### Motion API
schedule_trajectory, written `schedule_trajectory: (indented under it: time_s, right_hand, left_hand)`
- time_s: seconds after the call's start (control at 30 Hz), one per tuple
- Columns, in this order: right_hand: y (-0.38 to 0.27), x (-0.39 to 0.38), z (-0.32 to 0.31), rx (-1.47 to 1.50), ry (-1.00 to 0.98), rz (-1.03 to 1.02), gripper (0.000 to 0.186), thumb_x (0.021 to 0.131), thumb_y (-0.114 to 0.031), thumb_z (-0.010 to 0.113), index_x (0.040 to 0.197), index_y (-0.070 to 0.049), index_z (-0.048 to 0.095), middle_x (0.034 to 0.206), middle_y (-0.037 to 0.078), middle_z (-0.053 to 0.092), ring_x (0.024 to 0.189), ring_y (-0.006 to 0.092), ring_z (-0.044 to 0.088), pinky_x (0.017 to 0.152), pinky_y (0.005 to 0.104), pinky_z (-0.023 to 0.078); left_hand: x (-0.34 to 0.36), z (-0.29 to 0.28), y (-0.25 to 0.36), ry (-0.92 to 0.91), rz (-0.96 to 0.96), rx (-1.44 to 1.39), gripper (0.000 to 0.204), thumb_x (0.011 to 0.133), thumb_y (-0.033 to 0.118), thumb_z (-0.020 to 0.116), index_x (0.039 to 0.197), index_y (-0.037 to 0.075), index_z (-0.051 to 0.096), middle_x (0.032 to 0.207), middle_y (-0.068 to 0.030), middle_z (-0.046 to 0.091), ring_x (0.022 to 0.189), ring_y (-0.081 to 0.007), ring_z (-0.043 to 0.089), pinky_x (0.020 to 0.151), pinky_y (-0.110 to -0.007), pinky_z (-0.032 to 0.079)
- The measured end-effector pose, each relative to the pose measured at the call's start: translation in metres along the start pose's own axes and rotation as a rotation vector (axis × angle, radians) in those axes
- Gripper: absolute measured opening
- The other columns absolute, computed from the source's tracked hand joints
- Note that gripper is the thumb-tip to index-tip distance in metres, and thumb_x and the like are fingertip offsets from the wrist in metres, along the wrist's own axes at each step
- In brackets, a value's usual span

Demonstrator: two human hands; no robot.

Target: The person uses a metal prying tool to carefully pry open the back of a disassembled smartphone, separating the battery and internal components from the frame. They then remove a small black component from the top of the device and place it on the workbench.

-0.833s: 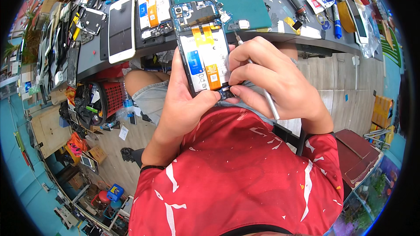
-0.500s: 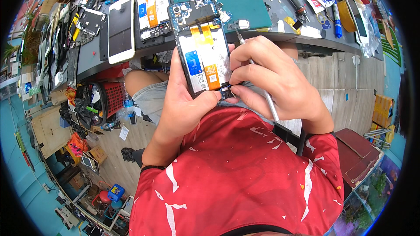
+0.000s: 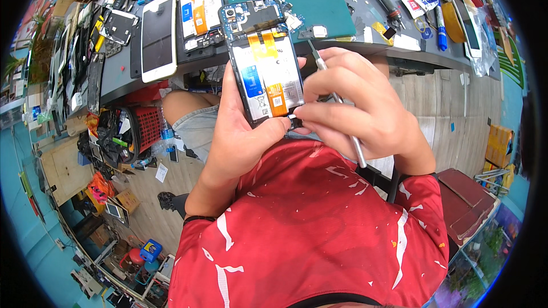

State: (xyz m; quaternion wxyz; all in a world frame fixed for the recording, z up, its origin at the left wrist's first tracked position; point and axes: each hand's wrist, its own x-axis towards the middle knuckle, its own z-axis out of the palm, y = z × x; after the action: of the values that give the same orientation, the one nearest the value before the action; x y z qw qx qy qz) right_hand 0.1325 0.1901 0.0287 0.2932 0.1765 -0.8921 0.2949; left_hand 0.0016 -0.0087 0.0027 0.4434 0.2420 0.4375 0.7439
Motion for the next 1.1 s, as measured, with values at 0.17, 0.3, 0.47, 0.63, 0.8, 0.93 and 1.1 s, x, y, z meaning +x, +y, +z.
schedule_trajectory:
  time_s: [0.17,0.3,0.47,0.63,0.8,0.93,1.1]
  right_hand:
    - [0.001,-0.003,0.002,-0.095,-0.001,-0.058,0.041,0.077,-0.019,0.095,0.114,-0.005,0.086,0.112,0.009,0.072,0.095,0.0299,0.066,0.104,0.0585,0.060]
    - [-0.002,-0.001,0.003,-0.189,0.009,-0.102,0.044,0.077,-0.021,0.093,0.116,-0.003,0.084,0.113,0.007,0.070,0.093,0.0277,0.065,0.104,0.0563,0.062]
    - [-0.003,-0.003,0.009,-0.256,0.048,-0.140,0.040,0.077,-0.018,0.091,0.114,-0.003,0.085,0.111,0.005,0.071,0.092,0.0249,0.064,0.103,0.0551,0.064]
    - [-0.003,-0.006,0.011,-0.302,0.059,-0.175,0.036,0.077,-0.014,0.090,0.111,-0.004,0.087,0.108,0.002,0.070,0.092,0.0223,0.064,0.103,0.0540,0.065]
    - [-0.007,-0.007,0.016,-0.372,0.116,-0.194,0.033,0.077,-0.011,0.089,0.109,-0.004,0.087,0.107,0.000,0.070,0.090,0.0204,0.065,0.101,0.0526,0.066]
    - [-0.006,-0.009,0.018,-0.384,0.134,-0.225,0.031,0.078,-0.011,0.088,0.108,-0.003,0.087,0.107,0.000,0.071,0.089,0.0201,0.066,0.100,0.0514,0.066]
    - [-0.006,-0.010,0.016,-0.385,0.116,-0.281,0.030,0.078,-0.012,0.085,0.106,0.000,0.085,0.109,0.001,0.073,0.087,0.0203,0.067,0.097,0.0506,0.068]
  left_hand:
    - [0.003,-0.001,0.007,0.060,0.007,-0.076,0.092,0.089,-0.010,0.064,0.171,0.002,0.024,0.165,-0.0321,0.053,0.143,-0.0355,0.066,0.118,-0.048,0.057]
    - [0.001,0.003,0.013,0.079,0.029,-0.078,0.094,0.087,-0.005,0.067,0.172,-0.001,0.025,0.165,-0.0376,0.051,0.142,-0.0408,0.067,0.119,-0.050,0.056]
    - [-0.001,0.003,0.011,0.069,0.056,-0.079,0.091,0.088,-0.005,0.065,0.171,-0.001,0.027,0.166,-0.0379,0.050,0.137,-0.0418,0.070,0.118,-0.051,0.058]
    - [-0.002,0.003,0.013,0.074,0.038,-0.126,0.089,0.088,-0.005,0.065,0.169,-0.002,0.029,0.166,-0.0379,0.049,0.135,-0.0430,0.071,0.116,-0.052,0.059]
    - [-0.003,0.008,0.018,0.070,0.008,-0.159,0.088,0.088,-0.004,0.066,0.169,-0.002,0.030,0.166,-0.0377,0.050,0.133,-0.0435,0.072,0.115,-0.052,0.060]
    - [-0.004,0.009,0.019,0.062,-0.007,-0.169,0.088,0.088,-0.004,0.066,0.169,-0.002,0.030,0.165,-0.0379,0.050,0.132,-0.0438,0.072,0.116,-0.052,0.060]
    - [-0.003,0.013,0.023,0.076,-0.011,-0.164,0.088,0.088,-0.004,0.065,0.169,-0.001,0.029,0.166,-0.0385,0.049,0.136,-0.0435,0.070,0.118,-0.052,0.058]
